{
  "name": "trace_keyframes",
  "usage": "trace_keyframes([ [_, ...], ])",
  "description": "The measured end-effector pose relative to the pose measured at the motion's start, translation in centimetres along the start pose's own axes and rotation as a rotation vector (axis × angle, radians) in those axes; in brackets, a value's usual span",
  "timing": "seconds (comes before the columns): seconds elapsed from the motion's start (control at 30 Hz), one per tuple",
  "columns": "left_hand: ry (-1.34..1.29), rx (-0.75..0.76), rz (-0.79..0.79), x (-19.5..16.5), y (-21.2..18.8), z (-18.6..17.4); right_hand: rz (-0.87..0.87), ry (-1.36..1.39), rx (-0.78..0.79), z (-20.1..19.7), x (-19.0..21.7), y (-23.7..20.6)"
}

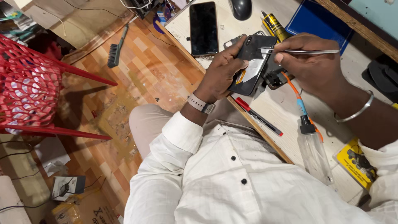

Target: The person sits at a repair workbench and pries open the back cover of a smartphone using a thin pry tool, working the tool around the edges of the device. They hold the phone steady with one hand while levering the cover away, exposing the internal battery and frame, and continue separating the cover from the body.

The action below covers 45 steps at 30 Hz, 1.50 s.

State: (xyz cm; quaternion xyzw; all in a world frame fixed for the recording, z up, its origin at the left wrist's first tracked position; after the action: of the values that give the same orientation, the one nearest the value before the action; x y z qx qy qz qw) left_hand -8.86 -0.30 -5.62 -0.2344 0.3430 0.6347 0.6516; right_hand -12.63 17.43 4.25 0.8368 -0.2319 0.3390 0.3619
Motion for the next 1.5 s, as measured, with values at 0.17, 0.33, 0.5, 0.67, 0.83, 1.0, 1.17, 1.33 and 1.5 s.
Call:
trace_keyframes([
  [0.17,-0.007,-0.014,0.006,-0.1,0.0,0.4,-0.099,-0.006,-0.014,-0.2,0.2,0.0],
  [0.33,0.041,-0.011,0.009,-0.5,0.1,1.1,-0.148,-0.006,-0.032,-0.5,0.5,0.1],
  [0.5,0.062,-0.056,-0.022,-0.6,0.2,1.4,-0.070,-0.031,-0.050,-0.7,0.5,0.2],
  [0.67,0.118,-0.025,0.013,-0.9,0.0,1.9,-0.027,0.091,0.017,-0.5,0.6,0.5],
  [0.83,0.127,-0.067,-0.004,-0.8,-0.1,1.5,-0.006,0.092,0.027,-0.2,0.4,0.7],
  [1.0,0.076,0.037,0.002,-0.7,0.0,2.2,-0.043,0.134,0.028,-0.4,0.2,0.4],
  [1.17,-0.045,-0.004,-0.087,0.0,-0.2,2.3,-0.135,0.036,0.029,-1.0,0.5,-0.4],
  [1.33,-0.019,-0.030,-0.101,-0.8,-0.2,2.9,-0.208,-0.047,0.024,-1.0,1.5,-0.1],
  [1.5,-0.041,-0.016,-0.108,-1.1,-0.1,3.2,-0.239,-0.081,0.025,-1.0,2.3,0.0],
])
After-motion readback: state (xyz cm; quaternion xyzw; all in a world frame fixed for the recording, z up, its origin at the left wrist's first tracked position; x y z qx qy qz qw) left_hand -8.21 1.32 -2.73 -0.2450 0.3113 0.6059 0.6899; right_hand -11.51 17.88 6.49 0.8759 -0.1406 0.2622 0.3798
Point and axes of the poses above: each hand's wrist, its own y-axis towards the middle knuckle, its own z-axis out of the palm, x = y × z, the point moved 8 cm from there along y, towards the middle knuckle, and after that the axes turned 6 degrees about -y, right-handed, at the moved point
